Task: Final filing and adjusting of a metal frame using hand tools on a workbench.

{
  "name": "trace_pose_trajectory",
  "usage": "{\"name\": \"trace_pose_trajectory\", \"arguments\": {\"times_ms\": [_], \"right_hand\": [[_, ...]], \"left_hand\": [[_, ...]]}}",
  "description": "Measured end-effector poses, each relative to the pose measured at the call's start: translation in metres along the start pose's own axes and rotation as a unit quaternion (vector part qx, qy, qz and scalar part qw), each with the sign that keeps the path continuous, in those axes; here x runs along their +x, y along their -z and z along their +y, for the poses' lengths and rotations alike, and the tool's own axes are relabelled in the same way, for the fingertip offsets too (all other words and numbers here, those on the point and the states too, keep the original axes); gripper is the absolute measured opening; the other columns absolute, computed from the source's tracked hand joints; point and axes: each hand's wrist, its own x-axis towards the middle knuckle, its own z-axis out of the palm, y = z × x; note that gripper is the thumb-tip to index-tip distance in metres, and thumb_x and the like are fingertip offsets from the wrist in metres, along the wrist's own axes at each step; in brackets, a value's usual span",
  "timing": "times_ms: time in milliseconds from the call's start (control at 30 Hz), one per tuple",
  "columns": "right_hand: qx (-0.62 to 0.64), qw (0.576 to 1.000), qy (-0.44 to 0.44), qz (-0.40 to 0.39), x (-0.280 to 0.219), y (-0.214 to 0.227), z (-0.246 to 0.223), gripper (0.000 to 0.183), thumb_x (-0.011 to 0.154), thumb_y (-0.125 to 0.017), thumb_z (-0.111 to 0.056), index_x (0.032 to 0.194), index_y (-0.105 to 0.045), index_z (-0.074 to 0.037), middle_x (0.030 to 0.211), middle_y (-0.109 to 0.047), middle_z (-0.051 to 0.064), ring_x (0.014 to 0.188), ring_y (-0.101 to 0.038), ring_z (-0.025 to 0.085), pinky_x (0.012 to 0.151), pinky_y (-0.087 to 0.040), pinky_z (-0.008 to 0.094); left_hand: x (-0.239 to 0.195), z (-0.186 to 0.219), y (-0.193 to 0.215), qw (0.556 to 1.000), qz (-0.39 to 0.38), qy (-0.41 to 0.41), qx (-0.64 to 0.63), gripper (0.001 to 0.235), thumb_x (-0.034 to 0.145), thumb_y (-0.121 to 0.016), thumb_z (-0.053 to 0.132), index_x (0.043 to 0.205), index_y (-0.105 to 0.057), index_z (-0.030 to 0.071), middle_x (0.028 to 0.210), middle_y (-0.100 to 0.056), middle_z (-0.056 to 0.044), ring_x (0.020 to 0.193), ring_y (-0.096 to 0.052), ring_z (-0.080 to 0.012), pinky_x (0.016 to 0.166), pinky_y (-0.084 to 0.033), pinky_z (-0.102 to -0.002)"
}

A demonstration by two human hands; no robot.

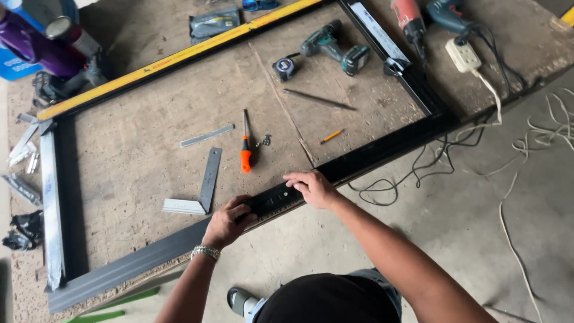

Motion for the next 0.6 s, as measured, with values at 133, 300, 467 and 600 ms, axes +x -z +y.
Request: {"name": "trace_pose_trajectory", "arguments": {"times_ms": [133,300,467,600], "right_hand": [[-0.038,0.999,-0.006,-0.018,0.002,0.006,0.001,0.038,0.083,-0.076,0.002,0.116,-0.076,-0.015,0.099,-0.081,0.004,0.096,-0.072,0.026,0.095,-0.054,0.040],[-0.098,0.993,-0.022,-0.055,0.012,0.005,0.020,0.024,0.083,-0.083,-0.010,0.105,-0.081,-0.018,0.105,-0.079,0.001,0.102,-0.069,0.022,0.099,-0.051,0.037],[-0.253,0.955,-0.100,-0.122,0.041,0.012,0.033,0.040,0.070,-0.087,-0.057,0.105,-0.077,-0.039,0.107,-0.073,-0.013,0.111,-0.065,0.020,0.100,-0.046,0.044],[-0.227,0.935,-0.181,-0.205,0.047,0.015,0.005,0.044,0.076,-0.084,-0.054,0.113,-0.072,-0.033,0.128,-0.071,-0.004,0.120,-0.062,0.022,0.106,-0.029,0.044]], "left_hand": [[0.006,-0.007,-0.008,0.997,0.035,-0.031,0.059,0.021,0.089,-0.076,0.041,0.087,-0.071,0.020,0.122,-0.072,0.002,0.098,-0.074,-0.0282,0.078,-0.061,-0.039],[0.006,-0.004,-0.009,0.988,0.079,-0.102,0.090,0.018,0.093,-0.072,0.032,0.084,-0.071,0.016,0.119,-0.073,-0.002,0.104,-0.072,-0.0279,0.081,-0.060,-0.037],[0.003,-0.011,-0.020,0.975,0.115,-0.131,0.138,0.017,0.093,-0.071,0.032,0.085,-0.071,0.017,0.118,-0.073,-0.002,0.105,-0.072,-0.0263,0.083,-0.058,-0.037],[0.006,0.005,-0.001,0.978,0.042,-0.158,0.129,0.018,0.098,-0.064,0.021,0.095,-0.070,0.004,0.127,-0.069,-0.016,0.112,-0.067,-0.0334,0.089,-0.061,-0.044]]}}
